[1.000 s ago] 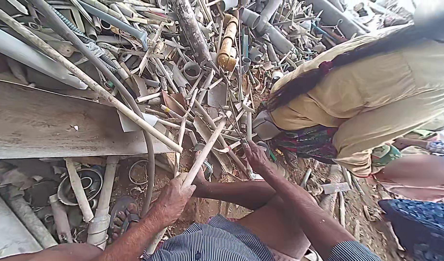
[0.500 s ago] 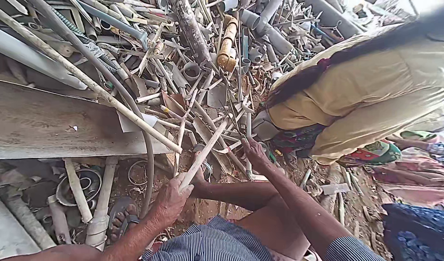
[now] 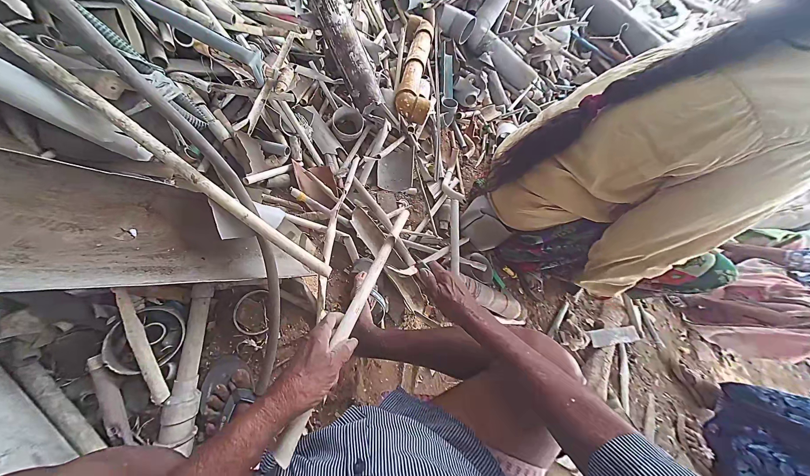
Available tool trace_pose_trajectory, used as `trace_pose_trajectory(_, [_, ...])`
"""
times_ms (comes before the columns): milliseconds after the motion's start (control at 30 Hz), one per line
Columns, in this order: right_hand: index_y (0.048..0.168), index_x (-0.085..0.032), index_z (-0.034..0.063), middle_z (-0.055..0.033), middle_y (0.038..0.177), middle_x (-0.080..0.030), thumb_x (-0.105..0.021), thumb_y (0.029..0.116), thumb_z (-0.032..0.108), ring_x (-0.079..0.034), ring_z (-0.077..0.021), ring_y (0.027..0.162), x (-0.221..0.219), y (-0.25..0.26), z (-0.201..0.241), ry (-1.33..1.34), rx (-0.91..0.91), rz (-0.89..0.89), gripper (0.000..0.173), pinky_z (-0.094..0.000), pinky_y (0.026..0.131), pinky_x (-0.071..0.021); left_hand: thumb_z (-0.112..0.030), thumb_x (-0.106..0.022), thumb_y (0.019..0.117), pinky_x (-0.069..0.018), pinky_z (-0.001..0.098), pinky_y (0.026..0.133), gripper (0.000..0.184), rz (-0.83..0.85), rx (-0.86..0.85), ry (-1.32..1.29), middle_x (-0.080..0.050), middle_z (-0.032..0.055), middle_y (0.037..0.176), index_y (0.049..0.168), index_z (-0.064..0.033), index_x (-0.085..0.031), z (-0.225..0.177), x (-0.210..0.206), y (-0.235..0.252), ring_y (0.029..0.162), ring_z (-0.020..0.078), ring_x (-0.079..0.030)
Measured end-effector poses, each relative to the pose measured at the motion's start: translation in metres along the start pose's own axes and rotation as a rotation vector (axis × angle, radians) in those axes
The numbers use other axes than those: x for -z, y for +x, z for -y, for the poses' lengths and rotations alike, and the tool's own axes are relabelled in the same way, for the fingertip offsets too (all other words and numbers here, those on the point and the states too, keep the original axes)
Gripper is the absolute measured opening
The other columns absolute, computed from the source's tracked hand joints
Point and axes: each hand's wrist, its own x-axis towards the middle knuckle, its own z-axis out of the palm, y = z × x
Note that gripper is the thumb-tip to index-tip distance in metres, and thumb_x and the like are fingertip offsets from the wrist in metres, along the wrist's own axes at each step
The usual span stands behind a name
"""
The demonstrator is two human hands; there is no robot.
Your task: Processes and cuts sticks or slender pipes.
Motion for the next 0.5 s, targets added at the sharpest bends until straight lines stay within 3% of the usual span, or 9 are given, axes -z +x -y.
trace_pose_trajectory(100, [0.127, -0.057, -0.0033, -0.0233, 0.093, -0.067, -0.033, 0.11, 0.033, -0.068, -0.0412, 0.089, -0.027, -0.048, 0.045, -0.043, 0.185, 0.189, 0.047, -0.0577, 0.08, -0.0523, -0.018, -0.057, 0.1052, -0.048, 0.0305, 0.056, 0.036, -0.039, 0.025, 0.084, -0.056, 0.0085, 0.085, 0.137, -0.0009, -0.05, 0.001, 0.002, 0.005, 0.058, 0.0142, -0.052])
trace_pose_trajectory(200, [0.118, -0.062, -0.0042, -0.0217, 0.085, -0.068, -0.038, 0.1076, 0.036, -0.07, -0.0411, 0.079, -0.048, -0.076, 0.055, -0.053, 0.365, 0.161, 0.048, -0.0571, 0.069, -0.0537, -0.023, -0.061, 0.1039, -0.0499, 0.0417, 0.074, 0.028, -0.078, 0.077, 0.287, -0.058, 0.0144, 0.085, 0.109, 0.0054, -0.06, -0.009, 0.002, 0.001, 0.074, 0.0237, -0.058])
trace_pose_trajectory(233, [0.117, -0.063, -0.0045, -0.0213, 0.086, -0.068, -0.038, 0.1071, 0.038, -0.071, -0.0403, 0.079, -0.046, -0.073, 0.048, -0.05, 0.382, 0.113, 0.05, -0.0566, 0.067, -0.0544, -0.022, -0.062, 0.1033, -0.0499, 0.0447, 0.079, 0.029, -0.095, 0.054, 0.322, -0.061, 0.0173, 0.088, 0.109, 0.0065, -0.062, -0.011, 0.001, -0.001, 0.079, 0.0269, -0.06])
trace_pose_trajectory(300, [0.117, -0.062, -0.0067, -0.0203, 0.083, -0.067, -0.034, 0.1068, 0.036, -0.068, -0.0374, 0.075, -0.034, -0.048, 0.019, 0.028, 0.292, -0.023, 0.052, -0.0549, 0.068, -0.0535, -0.019, -0.061, 0.103, -0.0506, 0.0457, 0.082, 0.03, -0.117, -0.01, 0.332, -0.064, 0.0194, 0.096, 0.12, 0.0053, -0.061, -0.01, -0.003, -0.003, 0.085, 0.0289, -0.062])
trace_pose_trajectory(333, [0.119, -0.061, -0.0079, -0.0205, 0.084, -0.066, -0.031, 0.108, 0.034, -0.067, -0.0359, 0.077, -0.023, -0.028, 0.0, 0.07, 0.187, -0.103, 0.053, -0.0538, 0.072, -0.0529, -0.019, -0.061, 0.1031, -0.0508, 0.0445, 0.08, 0.03, -0.12, -0.028, 0.318, -0.063, 0.0185, 0.096, 0.123, 0.0044, -0.06, -0.008, -0.005, -0.003, 0.083, 0.0276, -0.062])
trace_pose_trajectory(400, [0.126, -0.058, -0.0094, -0.0252, 0.099, -0.067, -0.029, 0.1123, 0.028, -0.066, -0.0362, 0.094, 0.006, 0.01, -0.027, 0.147, -0.042, -0.16, 0.049, -0.0521, 0.089, -0.0495, -0.018, -0.062, 0.1026, -0.0503, 0.0431, 0.078, 0.03, -0.114, -0.05, 0.287, -0.063, 0.0173, 0.095, 0.124, 0.0037, -0.06, -0.006, -0.006, -0.003, 0.081, 0.0257, -0.06])
trace_pose_trajectory(500, [0.128, -0.057, -0.0049, -0.0245, 0.104, -0.066, -0.028, 0.1124, 0.032, -0.066, -0.0376, 0.099, 0.003, 0.01, -0.015, 0.033, -0.018, -0.029, 0.049, -0.0549, 0.091, -0.0489, -0.017, -0.062, 0.1013, -0.0504, 0.0389, 0.074, 0.029, -0.113, -0.107, 0.226, -0.062, 0.013, 0.091, 0.124, 0.001, -0.061, -0.011, -0.003, -0.008, 0.076, 0.0208, -0.059])
